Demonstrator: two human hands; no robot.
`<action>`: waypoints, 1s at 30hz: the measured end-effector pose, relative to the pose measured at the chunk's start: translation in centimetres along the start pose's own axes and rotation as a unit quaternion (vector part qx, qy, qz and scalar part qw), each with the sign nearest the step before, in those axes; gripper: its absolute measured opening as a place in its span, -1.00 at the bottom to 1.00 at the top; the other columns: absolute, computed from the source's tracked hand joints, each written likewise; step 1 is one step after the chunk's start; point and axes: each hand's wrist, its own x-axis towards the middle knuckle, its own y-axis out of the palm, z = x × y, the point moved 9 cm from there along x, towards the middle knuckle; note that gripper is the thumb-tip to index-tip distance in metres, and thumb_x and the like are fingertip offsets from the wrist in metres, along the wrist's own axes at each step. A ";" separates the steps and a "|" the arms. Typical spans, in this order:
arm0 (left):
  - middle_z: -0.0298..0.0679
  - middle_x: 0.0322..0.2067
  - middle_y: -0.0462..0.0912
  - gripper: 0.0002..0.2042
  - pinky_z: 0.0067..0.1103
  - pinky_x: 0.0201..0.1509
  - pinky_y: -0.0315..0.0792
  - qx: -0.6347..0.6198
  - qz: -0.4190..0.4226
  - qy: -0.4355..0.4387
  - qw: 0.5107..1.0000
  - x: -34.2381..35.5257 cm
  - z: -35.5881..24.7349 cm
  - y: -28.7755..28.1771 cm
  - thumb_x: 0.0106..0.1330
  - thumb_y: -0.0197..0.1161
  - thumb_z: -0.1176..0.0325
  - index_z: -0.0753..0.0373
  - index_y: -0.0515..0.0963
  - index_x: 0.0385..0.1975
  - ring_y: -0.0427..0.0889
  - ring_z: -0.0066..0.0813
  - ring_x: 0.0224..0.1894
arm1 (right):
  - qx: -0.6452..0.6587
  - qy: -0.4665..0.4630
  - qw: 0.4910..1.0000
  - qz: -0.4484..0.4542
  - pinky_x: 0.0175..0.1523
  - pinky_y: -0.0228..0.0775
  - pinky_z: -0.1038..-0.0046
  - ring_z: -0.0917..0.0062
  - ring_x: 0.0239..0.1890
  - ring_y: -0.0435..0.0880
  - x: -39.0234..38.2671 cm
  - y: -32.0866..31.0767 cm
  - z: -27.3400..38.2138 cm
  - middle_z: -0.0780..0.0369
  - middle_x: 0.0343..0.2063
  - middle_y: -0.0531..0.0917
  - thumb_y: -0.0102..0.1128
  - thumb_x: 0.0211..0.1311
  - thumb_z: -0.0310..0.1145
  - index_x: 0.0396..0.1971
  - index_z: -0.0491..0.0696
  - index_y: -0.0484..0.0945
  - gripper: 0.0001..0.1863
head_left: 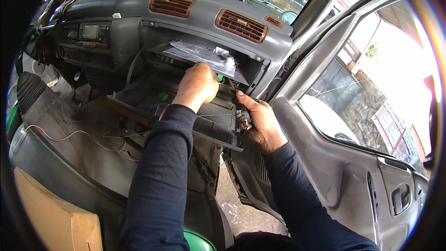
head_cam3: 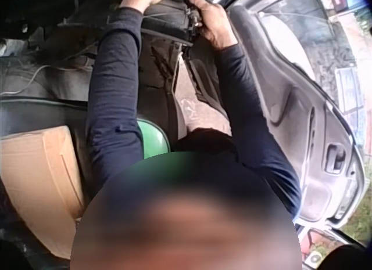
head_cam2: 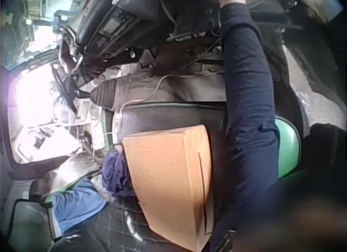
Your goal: The person works on the dashboard area of a car, using pliers and a screwdriver to manipulate wires and components inside the glove compartment. The person repeatedly adjusts and secures wiring and small parts within the dashboard cavity.
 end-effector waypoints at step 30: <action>0.03 -0.09 0.75 -0.81 -0.33 0.20 0.55 -0.006 -0.057 -0.042 0.997 -0.1 1.4 0.1 0.25 0.35 0.41 0.24 0.77 -0.18 0.73 -0.05 0.05 | -0.159 -0.012 0.987 0.001 -0.68 0.04 0.58 0.73 -0.73 0.35 0.1 -0.3 1.0 0.34 -0.63 0.54 0.38 0.40 -0.29 -0.41 -0.25 0.63 -0.69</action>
